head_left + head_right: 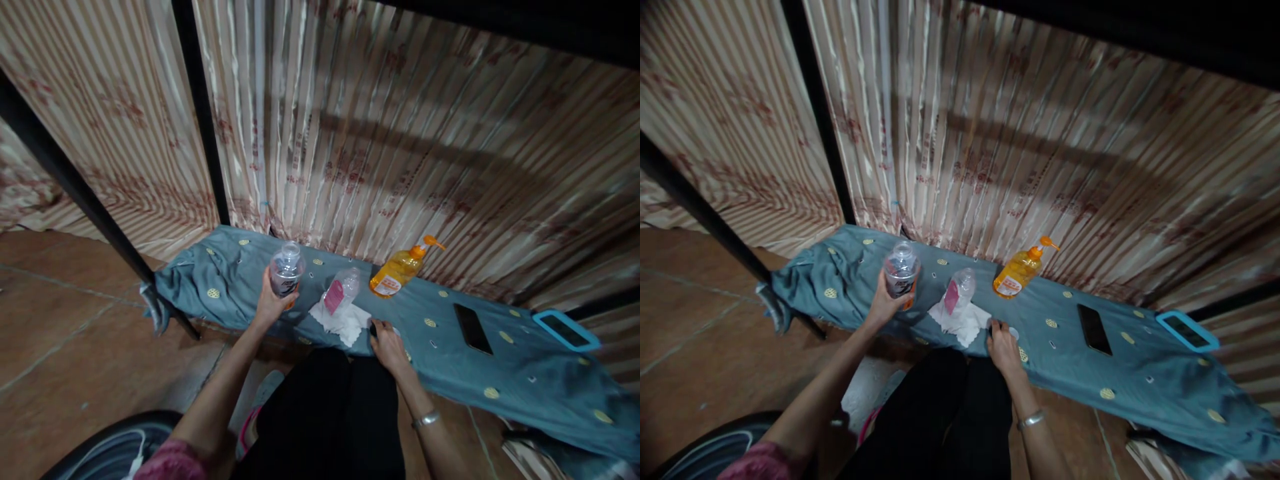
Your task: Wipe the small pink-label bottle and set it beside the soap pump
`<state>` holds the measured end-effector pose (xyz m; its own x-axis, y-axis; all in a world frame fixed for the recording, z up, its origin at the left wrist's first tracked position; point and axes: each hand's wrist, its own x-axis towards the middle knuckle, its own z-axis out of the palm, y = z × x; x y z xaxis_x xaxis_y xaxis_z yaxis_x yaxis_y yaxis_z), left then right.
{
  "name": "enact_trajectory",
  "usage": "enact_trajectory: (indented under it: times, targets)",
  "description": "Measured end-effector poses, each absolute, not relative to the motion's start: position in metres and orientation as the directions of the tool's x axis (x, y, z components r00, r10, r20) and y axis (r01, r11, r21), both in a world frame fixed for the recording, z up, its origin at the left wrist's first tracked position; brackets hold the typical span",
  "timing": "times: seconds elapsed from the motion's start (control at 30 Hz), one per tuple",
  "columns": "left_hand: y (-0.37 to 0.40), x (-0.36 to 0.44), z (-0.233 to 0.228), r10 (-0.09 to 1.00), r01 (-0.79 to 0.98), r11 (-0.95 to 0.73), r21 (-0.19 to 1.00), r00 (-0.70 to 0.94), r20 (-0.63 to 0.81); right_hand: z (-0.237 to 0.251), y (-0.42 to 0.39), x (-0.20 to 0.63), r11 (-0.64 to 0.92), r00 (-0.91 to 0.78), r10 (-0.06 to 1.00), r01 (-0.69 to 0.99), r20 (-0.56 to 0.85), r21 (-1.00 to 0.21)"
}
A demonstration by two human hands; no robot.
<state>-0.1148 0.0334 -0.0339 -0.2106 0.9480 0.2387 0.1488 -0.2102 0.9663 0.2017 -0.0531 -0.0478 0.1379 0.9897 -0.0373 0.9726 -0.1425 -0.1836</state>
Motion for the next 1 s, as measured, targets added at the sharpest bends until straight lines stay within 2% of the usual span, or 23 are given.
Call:
enact_trajectory:
  times: [0.13, 0.23, 0.3, 0.4, 0.5, 0.63, 0.77, 0.87, 1.0]
  targets:
    - [0.01, -0.118, -0.029, 0.926, 0.202, -0.205, 0.958, -0.277, 0.257, -0.044, -0.048, 0.203, -0.122, 0.116, 0.989, 0.991, -0.088, -0.058]
    - [-0.022, -0.12, -0.016, 0.861, 0.254, -0.288, 0.923, -0.352, 0.366, -0.041, -0.046, 0.203, -0.084, 0.082, 0.988, 0.996, -0.128, -0.013]
    - [-0.044, -0.118, -0.006, 0.829, 0.271, -0.363, 0.892, -0.343, 0.441, -0.036, -0.046, 0.202, -0.064, 0.062, 0.987, 0.998, -0.146, -0.009]
    - [-0.062, -0.104, 0.003, 0.89, 0.209, -0.413, 0.887, -0.114, 0.441, -0.019, -0.044, 0.204, -0.047, 0.039, 0.988, 0.998, -0.147, -0.046]
    - [-0.052, -0.077, 0.003, 0.919, 0.149, -0.391, 0.908, 0.113, 0.377, 0.018, -0.038, 0.206, -0.04, 0.03, 0.997, 0.989, -0.071, -0.143]
    - [-0.005, -0.031, 0.002, 0.926, 0.144, -0.372, 0.917, 0.121, 0.357, 0.081, -0.022, 0.2, 0.02, 0.006, 0.997, 0.949, 0.081, -0.314]
    - [0.037, 0.007, 0.003, 0.929, 0.105, -0.361, 0.927, 0.123, 0.348, 0.121, -0.003, 0.18, 0.137, -0.093, 0.987, 0.912, 0.129, -0.387]
    - [0.05, 0.021, 0.0, 0.934, 0.094, -0.329, 0.94, 0.178, 0.309, 0.133, 0.012, 0.168, 0.23, -0.2, 0.973, 0.898, 0.117, -0.375]
    - [0.051, 0.023, -0.009, 0.926, 0.11, -0.349, 0.931, 0.192, 0.324, 0.141, 0.028, 0.158, 0.323, -0.32, 0.946, 0.906, 0.06, -0.274]
